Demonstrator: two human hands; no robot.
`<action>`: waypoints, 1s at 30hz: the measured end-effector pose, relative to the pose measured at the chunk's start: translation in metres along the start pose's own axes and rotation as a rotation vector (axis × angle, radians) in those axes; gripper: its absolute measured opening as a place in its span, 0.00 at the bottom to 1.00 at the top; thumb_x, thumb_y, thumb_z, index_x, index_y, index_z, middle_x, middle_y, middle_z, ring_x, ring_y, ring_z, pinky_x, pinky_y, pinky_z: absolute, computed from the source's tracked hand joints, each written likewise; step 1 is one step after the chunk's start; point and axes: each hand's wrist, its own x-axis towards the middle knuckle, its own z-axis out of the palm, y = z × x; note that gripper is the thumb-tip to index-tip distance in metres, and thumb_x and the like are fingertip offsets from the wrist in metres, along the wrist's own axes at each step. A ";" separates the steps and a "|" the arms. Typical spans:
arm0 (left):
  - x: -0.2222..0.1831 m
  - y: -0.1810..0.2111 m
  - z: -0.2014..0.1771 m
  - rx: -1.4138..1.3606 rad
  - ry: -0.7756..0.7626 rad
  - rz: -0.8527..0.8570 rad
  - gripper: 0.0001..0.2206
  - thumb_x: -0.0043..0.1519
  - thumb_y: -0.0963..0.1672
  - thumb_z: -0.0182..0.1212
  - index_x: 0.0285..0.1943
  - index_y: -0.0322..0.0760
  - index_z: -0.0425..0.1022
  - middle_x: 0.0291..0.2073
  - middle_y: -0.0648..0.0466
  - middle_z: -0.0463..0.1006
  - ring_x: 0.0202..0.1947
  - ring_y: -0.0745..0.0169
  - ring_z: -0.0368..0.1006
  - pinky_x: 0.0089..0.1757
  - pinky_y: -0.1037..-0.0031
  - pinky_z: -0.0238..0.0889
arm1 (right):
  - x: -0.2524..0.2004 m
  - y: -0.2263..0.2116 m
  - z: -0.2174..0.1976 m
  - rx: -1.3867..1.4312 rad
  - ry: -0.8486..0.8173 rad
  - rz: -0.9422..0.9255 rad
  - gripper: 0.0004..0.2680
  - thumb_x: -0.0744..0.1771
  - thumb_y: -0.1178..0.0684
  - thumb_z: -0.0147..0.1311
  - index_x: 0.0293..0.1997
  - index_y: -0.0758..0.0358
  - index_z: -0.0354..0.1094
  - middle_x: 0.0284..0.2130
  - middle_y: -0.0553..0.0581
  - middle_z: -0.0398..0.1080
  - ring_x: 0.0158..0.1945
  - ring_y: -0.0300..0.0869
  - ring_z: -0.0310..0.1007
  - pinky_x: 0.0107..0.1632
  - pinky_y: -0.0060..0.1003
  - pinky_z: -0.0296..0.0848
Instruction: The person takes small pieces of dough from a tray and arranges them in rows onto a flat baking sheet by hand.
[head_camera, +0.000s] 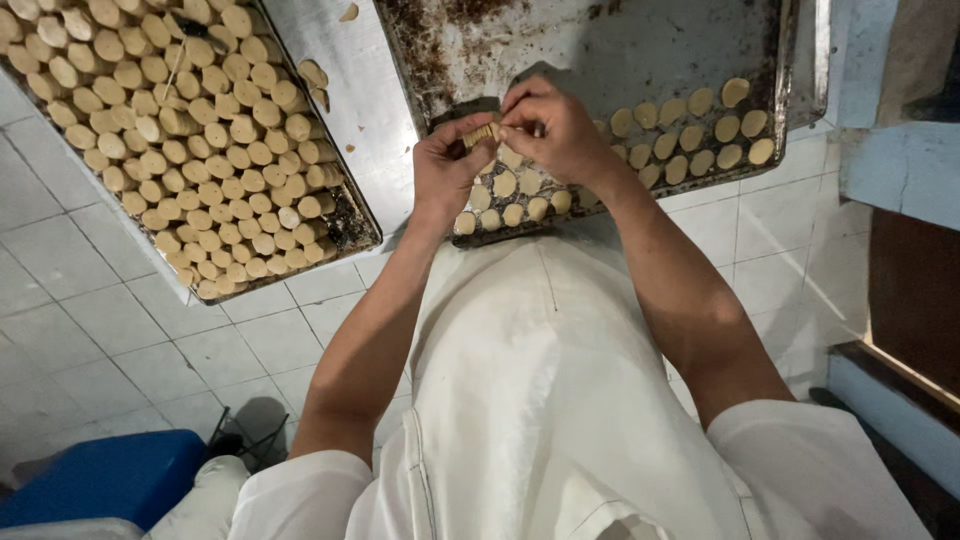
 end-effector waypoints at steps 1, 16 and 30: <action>0.001 -0.001 0.001 0.012 0.018 0.014 0.13 0.62 0.36 0.67 0.56 0.29 0.79 0.42 0.52 0.83 0.39 0.72 0.77 0.41 0.81 0.73 | 0.000 0.004 -0.003 -0.070 0.038 -0.050 0.03 0.67 0.59 0.64 0.37 0.67 0.74 0.46 0.57 0.70 0.43 0.42 0.74 0.44 0.37 0.77; 0.012 -0.004 0.012 0.180 0.023 0.054 0.14 0.63 0.36 0.68 0.57 0.31 0.80 0.32 0.59 0.78 0.24 0.79 0.62 0.27 0.85 0.56 | -0.001 -0.008 -0.021 -0.114 0.095 0.101 0.08 0.65 0.53 0.69 0.41 0.64 0.74 0.42 0.55 0.68 0.37 0.42 0.71 0.39 0.37 0.75; 0.019 -0.010 0.029 0.142 0.015 0.051 0.13 0.62 0.37 0.68 0.55 0.28 0.81 0.27 0.63 0.73 0.26 0.81 0.60 0.29 0.87 0.54 | -0.008 0.026 -0.033 -0.263 0.132 -0.036 0.07 0.67 0.56 0.68 0.34 0.66 0.73 0.41 0.57 0.70 0.43 0.42 0.71 0.47 0.36 0.77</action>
